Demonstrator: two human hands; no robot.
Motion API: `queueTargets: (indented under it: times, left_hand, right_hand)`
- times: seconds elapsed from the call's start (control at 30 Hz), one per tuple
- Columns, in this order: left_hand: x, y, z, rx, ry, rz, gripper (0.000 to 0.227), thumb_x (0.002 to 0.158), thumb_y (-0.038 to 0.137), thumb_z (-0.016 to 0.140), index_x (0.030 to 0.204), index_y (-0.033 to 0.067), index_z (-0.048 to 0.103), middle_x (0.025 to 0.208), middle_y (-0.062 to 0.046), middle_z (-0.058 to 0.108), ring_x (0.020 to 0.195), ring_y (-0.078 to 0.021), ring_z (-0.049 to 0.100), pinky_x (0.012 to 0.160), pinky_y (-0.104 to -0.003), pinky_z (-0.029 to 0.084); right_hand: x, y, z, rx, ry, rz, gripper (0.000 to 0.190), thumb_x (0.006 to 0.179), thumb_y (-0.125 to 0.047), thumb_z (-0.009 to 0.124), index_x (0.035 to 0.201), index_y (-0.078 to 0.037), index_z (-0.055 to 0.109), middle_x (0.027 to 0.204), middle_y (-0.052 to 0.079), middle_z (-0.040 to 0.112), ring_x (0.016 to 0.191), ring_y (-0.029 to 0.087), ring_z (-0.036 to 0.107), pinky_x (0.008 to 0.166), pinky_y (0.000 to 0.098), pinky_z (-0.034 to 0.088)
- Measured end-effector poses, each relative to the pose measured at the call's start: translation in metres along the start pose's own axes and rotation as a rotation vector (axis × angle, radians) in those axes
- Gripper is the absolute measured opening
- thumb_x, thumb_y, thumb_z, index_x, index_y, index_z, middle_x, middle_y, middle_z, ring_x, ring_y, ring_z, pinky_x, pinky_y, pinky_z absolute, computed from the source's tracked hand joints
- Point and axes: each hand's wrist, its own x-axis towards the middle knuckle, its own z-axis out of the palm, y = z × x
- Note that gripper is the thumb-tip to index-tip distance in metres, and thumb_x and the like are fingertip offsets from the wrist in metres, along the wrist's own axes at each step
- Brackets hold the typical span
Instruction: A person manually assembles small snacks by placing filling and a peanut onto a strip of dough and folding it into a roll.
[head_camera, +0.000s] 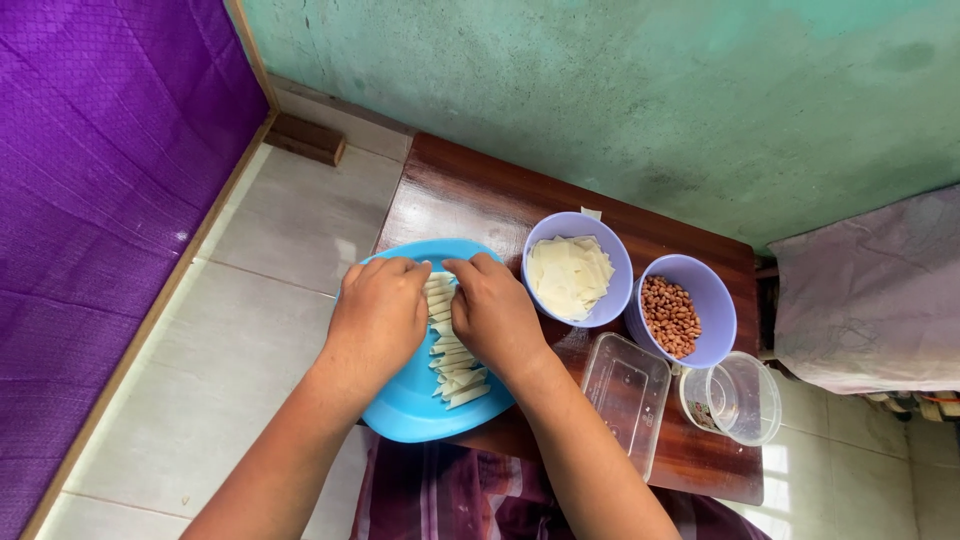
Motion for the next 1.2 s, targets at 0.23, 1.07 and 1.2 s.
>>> queueTargets:
  times: [0.23, 1.07, 1.2]
  left_hand:
    - [-0.022, 0.004, 0.005, -0.056, -0.064, 0.024, 0.047, 0.090, 0.012, 0.066, 0.134, -0.0031, 0.063, 0.130, -0.025, 0.066, 0.124, -0.0392, 0.061, 0.105, -0.052, 0.046]
    - [-0.040, 0.011, 0.006, -0.046, -0.134, -0.027, 0.064, 0.090, 0.021, 0.070, 0.144, -0.0071, 0.050, 0.140, -0.028, 0.057, 0.133, -0.0428, 0.054, 0.113, -0.055, 0.039]
    - [-0.046, 0.019, -0.001, -0.040, -0.114, -0.023, 0.064, 0.088, 0.020, 0.070, 0.143, -0.0075, 0.051, 0.139, -0.028, 0.057, 0.133, -0.0429, 0.054, 0.114, -0.056, 0.038]
  right_hand:
    - [-0.028, -0.012, -0.011, 0.106, 0.017, -0.027, 0.053, 0.085, -0.002, 0.046, 0.137, -0.003, 0.058, 0.119, 0.020, 0.061, 0.116, 0.040, 0.061, 0.103, 0.0467, 0.049]
    - [-0.041, -0.020, -0.007, 0.224, -0.274, 0.128, 0.070, 0.098, -0.023, 0.048, 0.162, -0.006, 0.027, 0.159, 0.028, 0.031, 0.152, 0.048, 0.021, 0.122, 0.0591, 0.020]
    - [-0.047, -0.021, -0.007, 0.224, -0.262, 0.119, 0.070, 0.098, -0.023, 0.049, 0.162, -0.006, 0.028, 0.160, 0.027, 0.030, 0.152, 0.048, 0.021, 0.122, 0.0585, 0.020]
